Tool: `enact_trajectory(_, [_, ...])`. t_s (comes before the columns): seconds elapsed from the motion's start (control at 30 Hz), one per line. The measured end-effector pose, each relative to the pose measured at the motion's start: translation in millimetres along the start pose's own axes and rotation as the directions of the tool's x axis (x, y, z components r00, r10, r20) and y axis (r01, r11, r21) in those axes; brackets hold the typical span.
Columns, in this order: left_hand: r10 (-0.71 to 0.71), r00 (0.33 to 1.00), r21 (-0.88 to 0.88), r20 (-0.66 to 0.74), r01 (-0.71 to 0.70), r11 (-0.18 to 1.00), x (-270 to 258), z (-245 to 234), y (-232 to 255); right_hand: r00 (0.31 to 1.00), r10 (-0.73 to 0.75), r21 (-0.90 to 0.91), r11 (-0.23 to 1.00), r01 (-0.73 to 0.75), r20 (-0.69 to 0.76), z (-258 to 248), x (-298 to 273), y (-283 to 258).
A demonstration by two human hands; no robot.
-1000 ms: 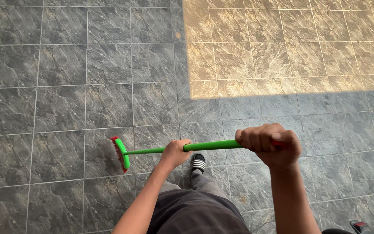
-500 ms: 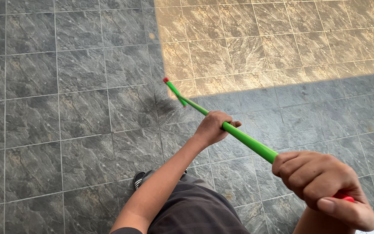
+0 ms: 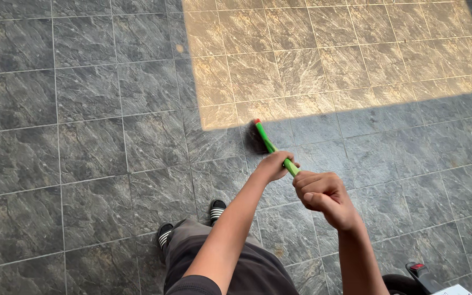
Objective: The person sweeps debris from a tiled floor into a red dustpan using a broom.
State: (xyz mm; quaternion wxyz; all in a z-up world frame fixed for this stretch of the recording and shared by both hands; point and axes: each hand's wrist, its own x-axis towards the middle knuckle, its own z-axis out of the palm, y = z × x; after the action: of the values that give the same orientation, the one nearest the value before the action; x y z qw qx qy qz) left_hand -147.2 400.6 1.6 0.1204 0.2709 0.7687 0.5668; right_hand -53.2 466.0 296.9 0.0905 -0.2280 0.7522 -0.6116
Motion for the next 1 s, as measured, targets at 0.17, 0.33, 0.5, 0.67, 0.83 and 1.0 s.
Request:
enact_trajectory(0.17, [-0.058,0.998,0.128,-0.017,0.06,0.99,-18.6,-4.4,9.7,0.994,-0.09,0.319,0.942,0.104,-0.059,-35.8,-12.9,22.7])
enact_trajectory(0.33, [-0.078,0.997,0.124,-0.006,0.078,0.989,-24.9,-19.9,27.7,0.989,-0.148,0.395,0.907,0.144,-0.021,-52.1,-7.8,18.3])
enact_trajectory(0.5, [-0.132,0.991,0.161,-0.03,0.136,0.978,-47.5,-46.3,35.6,0.975,-0.221,0.525,0.831,0.184,0.009,-62.7,5.0,29.2])
enact_trajectory(0.67, [-0.255,0.964,0.184,-0.077,0.265,0.946,-90.3,-78.2,22.1,0.974,-0.225,0.676,0.712,0.19,-0.037,-54.9,24.9,56.9])
enact_trajectory(0.83, [-0.378,0.898,0.245,-0.227,0.428,0.87,-160.7,-112.2,-42.2,0.993,0.017,0.732,0.677,0.076,-0.119,7.2,52.8,105.0])
enact_trajectory(1.0, [-0.516,0.699,0.166,-0.496,0.659,0.733,-286.1,-146.7,-133.3,0.965,0.253,0.712,0.663,-0.229,0.075,131.4,81.8,144.1])
